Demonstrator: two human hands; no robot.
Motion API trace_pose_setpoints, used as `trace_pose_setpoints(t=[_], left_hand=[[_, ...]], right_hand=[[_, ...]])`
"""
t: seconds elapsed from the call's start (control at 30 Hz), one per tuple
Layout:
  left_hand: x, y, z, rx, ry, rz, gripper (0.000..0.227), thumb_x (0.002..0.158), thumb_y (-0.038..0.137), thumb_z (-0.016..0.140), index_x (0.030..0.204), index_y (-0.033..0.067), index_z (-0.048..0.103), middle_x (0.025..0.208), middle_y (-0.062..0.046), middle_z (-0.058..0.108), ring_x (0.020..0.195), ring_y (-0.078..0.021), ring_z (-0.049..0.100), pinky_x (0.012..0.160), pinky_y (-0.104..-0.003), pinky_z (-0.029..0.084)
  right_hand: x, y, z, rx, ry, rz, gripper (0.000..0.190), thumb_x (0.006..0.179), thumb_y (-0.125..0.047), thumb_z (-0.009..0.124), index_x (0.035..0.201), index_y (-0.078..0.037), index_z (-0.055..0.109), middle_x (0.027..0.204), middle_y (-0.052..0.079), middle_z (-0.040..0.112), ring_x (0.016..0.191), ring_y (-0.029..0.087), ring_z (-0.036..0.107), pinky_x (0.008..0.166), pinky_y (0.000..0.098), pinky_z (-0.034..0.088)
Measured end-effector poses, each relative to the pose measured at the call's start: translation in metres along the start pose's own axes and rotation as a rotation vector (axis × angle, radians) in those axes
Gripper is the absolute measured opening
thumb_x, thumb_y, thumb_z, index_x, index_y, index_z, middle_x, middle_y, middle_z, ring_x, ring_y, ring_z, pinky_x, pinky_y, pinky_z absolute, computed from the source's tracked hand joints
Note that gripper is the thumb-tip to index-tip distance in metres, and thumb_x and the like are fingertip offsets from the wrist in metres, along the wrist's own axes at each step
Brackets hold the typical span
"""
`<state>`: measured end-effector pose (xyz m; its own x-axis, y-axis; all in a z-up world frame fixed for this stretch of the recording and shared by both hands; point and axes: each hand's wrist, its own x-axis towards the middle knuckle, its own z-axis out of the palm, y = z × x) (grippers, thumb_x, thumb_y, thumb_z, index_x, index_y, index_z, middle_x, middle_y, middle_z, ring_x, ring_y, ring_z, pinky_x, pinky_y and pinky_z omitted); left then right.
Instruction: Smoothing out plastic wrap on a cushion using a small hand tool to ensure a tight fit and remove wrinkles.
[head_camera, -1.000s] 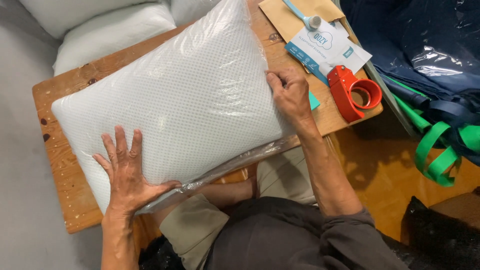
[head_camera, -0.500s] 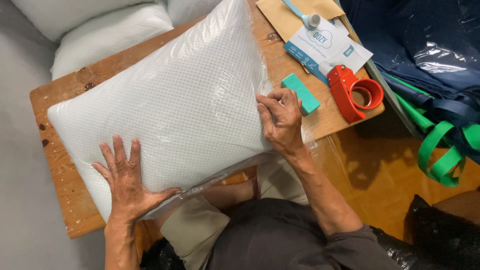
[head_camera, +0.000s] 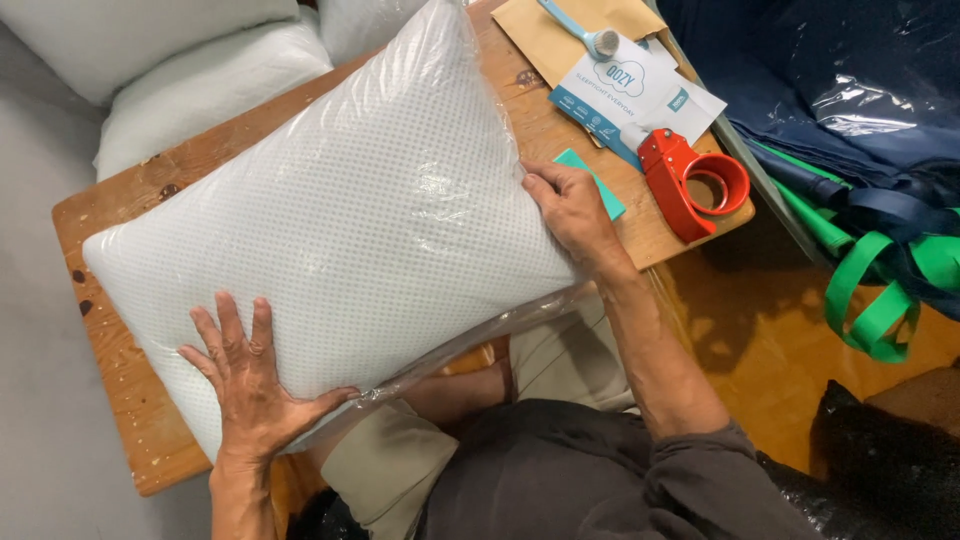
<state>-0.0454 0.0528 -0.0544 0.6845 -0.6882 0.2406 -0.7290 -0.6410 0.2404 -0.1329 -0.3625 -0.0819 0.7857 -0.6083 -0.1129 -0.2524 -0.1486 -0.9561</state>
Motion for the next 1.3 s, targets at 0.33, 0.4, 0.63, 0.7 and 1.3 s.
trace_pose_setpoints(t=[0.33, 0.4, 0.63, 0.7, 1.3], left_hand=[[0.001, 0.001, 0.001, -0.007, 0.010, -0.002, 0.142, 0.056, 0.085, 0.066, 0.168, 0.0226, 0.003, 0.174, -0.010, -0.010, 0.158, -0.0392, -0.017, 0.110, -0.086, -0.009], [0.000, 0.001, 0.000, 0.002, 0.001, -0.008, 0.142, 0.057, 0.085, 0.067, 0.168, 0.0234, 0.002, 0.174, -0.010, -0.011, 0.159, -0.0395, -0.017, 0.111, -0.085, -0.009], [0.002, 0.000, 0.002, 0.002, 0.008, -0.016, 0.145, 0.055, 0.086, 0.068, 0.168, 0.0233, 0.002, 0.174, -0.009, -0.011, 0.158, -0.0393, -0.018, 0.109, -0.086, -0.008], [0.002, 0.000, 0.003, 0.003, -0.005, -0.034, 0.147, 0.053, 0.087, 0.068, 0.168, 0.0223, 0.003, 0.174, -0.009, -0.011, 0.158, -0.0400, -0.018, 0.110, -0.084, -0.010], [0.001, 0.006, -0.001, -0.014, 0.012, -0.029, 0.141, 0.058, 0.085, 0.066, 0.168, 0.0255, 0.002, 0.174, -0.007, -0.011, 0.158, -0.0402, -0.018, 0.109, -0.086, -0.009]], right_hand=[[-0.005, -0.004, 0.006, 0.006, 0.033, -0.008, 0.047, 0.094, -0.023, 0.049, 0.135, -0.005, 0.064, 0.141, 0.007, 0.064, 0.135, 0.017, 0.056, 0.115, 0.0273, 0.037], [-0.005, -0.012, 0.004, 0.067, 0.066, -0.023, 0.045, 0.107, -0.041, 0.052, 0.069, -0.016, 0.047, 0.073, -0.012, 0.038, 0.073, 0.005, 0.038, 0.068, 0.0270, 0.033], [-0.005, -0.037, 0.013, -0.004, -0.035, -0.006, 0.029, 0.091, -0.027, 0.067, 0.110, -0.007, 0.077, 0.106, 0.000, 0.079, 0.097, 0.008, 0.069, 0.087, 0.0219, 0.053], [-0.006, -0.040, 0.012, 0.066, -0.087, -0.009, 0.027, 0.091, -0.021, 0.067, 0.112, -0.008, 0.077, 0.110, 0.000, 0.079, 0.100, 0.006, 0.068, 0.090, 0.0194, 0.052], [-0.009, -0.007, 0.016, 0.218, 0.054, 0.036, 0.040, 0.101, -0.043, 0.051, 0.100, -0.009, 0.073, 0.099, -0.002, 0.065, 0.094, 0.010, 0.056, 0.090, 0.0266, 0.045]])
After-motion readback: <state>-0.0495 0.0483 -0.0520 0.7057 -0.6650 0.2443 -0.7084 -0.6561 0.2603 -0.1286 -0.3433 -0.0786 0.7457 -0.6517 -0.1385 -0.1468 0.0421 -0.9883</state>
